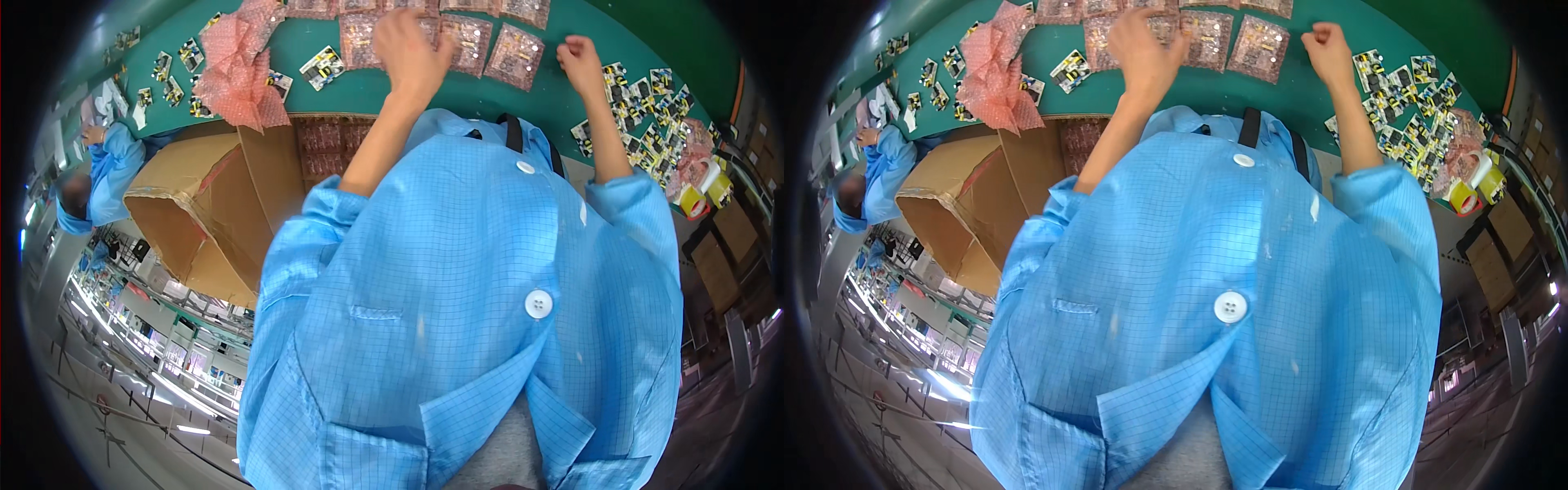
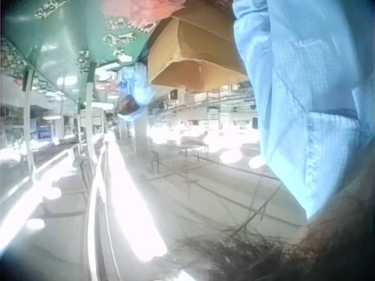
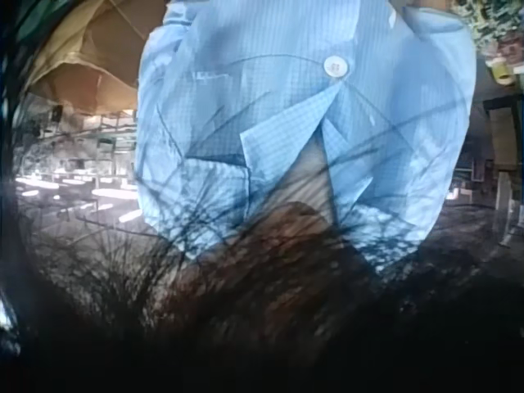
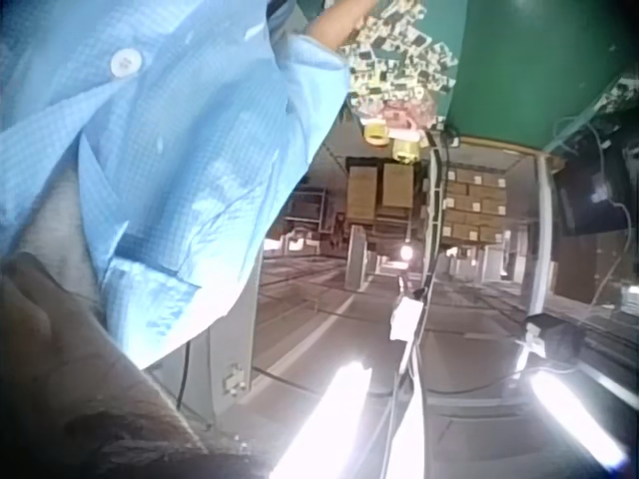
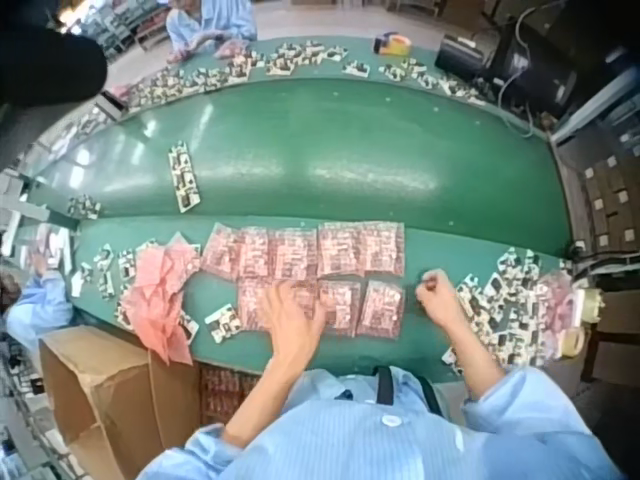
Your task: Packaging small electronic components into pink bubble wrap bags and placing them into a cardboard box.
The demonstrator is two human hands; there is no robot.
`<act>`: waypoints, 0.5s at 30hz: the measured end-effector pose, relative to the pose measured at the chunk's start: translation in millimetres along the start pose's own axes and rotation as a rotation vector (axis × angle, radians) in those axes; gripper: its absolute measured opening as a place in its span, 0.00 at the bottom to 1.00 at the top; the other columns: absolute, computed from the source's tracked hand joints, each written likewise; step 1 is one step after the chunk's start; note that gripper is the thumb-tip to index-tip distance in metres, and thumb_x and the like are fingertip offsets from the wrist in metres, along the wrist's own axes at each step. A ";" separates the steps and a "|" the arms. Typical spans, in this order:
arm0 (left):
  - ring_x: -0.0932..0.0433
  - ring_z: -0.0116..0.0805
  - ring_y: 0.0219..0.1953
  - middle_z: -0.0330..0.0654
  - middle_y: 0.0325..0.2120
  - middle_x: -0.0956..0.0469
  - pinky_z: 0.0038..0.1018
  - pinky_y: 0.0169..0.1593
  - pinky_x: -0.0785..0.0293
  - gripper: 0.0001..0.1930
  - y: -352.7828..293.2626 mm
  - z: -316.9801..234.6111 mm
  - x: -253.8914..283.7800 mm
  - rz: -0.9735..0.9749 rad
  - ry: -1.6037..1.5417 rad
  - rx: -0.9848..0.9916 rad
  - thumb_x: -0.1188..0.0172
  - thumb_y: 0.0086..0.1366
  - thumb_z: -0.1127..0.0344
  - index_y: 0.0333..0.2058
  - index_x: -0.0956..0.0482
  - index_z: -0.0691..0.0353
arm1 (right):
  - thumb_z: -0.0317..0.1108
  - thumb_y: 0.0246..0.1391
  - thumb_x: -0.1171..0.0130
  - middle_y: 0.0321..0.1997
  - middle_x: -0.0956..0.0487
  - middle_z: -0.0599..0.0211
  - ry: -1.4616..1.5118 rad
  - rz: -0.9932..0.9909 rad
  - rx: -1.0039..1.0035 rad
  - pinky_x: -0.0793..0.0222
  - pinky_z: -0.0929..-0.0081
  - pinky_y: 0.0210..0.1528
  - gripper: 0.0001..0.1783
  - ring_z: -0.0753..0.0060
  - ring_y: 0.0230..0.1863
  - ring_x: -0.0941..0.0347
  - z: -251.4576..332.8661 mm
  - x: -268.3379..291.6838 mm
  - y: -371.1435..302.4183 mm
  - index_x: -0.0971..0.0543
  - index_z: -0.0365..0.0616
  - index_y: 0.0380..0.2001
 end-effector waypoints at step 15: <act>0.27 0.57 0.44 0.59 0.39 0.25 0.45 0.49 0.30 0.39 -27.0 148.7 6.4 0.356 0.361 0.418 0.25 0.40 0.46 0.42 0.27 0.75 | 0.40 0.45 0.27 0.27 0.25 0.75 0.481 -0.002 -0.389 0.37 0.81 0.27 0.19 0.82 0.26 0.32 18.8 -51.7 -50.4 0.25 0.42 0.32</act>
Point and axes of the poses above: each hand's wrist, its own y-axis towards the middle knuckle, its own x-axis out of the back of the hand, z = x × y, the point moved 10 cm from there along y, towards the middle knuckle
